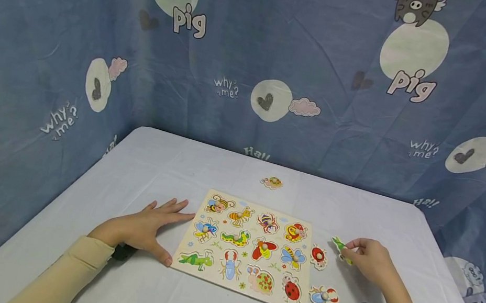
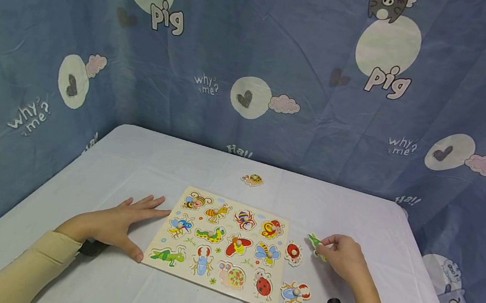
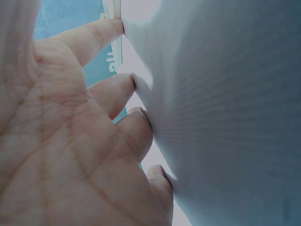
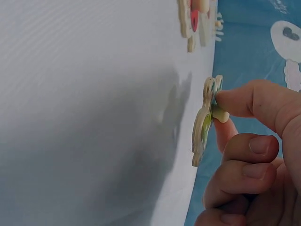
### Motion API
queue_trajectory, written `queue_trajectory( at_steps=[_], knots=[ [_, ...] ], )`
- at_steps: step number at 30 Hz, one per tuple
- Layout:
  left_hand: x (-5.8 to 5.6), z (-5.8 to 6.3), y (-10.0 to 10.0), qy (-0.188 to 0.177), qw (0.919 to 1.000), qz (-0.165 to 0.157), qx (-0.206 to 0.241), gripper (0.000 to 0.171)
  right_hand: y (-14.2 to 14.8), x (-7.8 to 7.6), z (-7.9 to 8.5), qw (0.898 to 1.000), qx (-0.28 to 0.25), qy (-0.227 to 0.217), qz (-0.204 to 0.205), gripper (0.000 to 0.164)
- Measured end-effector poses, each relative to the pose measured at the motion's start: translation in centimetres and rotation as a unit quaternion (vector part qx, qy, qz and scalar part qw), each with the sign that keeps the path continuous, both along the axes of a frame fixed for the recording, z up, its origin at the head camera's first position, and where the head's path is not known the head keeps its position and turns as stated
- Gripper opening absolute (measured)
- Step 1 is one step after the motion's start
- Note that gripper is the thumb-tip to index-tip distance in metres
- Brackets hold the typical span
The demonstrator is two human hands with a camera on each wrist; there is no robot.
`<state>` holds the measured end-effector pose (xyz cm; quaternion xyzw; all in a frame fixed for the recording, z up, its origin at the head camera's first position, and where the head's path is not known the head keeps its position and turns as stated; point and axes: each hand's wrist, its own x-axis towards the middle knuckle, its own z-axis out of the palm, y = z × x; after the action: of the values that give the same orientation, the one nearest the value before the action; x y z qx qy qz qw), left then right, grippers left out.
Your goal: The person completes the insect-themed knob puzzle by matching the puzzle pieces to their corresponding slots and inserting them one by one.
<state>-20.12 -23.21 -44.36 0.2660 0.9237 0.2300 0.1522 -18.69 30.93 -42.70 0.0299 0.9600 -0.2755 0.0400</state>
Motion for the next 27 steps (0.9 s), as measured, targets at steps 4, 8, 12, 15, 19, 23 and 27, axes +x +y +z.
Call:
queue_trajectory(
  at_steps=[4,8,12,15,19,23,27],
  knots=[
    [0.1,0.1,0.0,0.0,1.0,-0.001,0.0,0.118,-0.6,-0.1,0.4,1.0,-0.003,-0.003,-0.001,0.027],
    [0.1,0.1,0.0,0.0,1.0,-0.002,0.002,0.118,-1.3,0.1,0.7,1.0,-0.009,0.003,0.005,0.028],
    [0.1,0.2,0.1,0.0,1.0,-0.001,0.002,0.118,-2.1,0.2,1.0,1.0,-0.01,0.012,0.018,0.026],
    [0.1,0.2,0.1,0.0,1.0,-0.001,0.003,0.118,-2.7,0.3,1.1,1.0,-0.008,0.016,0.023,0.026],
    [0.2,0.3,0.2,-0.001,1.0,0.0,0.002,0.117,-3.5,0.3,1.5,0.999,-0.013,0.019,0.028,0.025],
    [0.1,0.3,0.2,-0.001,1.0,0.002,0.001,0.117,-4.2,0.3,1.9,0.999,-0.02,0.028,0.042,0.024],
    [0.1,0.3,0.1,-0.001,1.0,0.002,-0.001,0.118,-5.1,0.4,2.2,0.997,-0.026,0.033,0.061,0.021]
  ],
)
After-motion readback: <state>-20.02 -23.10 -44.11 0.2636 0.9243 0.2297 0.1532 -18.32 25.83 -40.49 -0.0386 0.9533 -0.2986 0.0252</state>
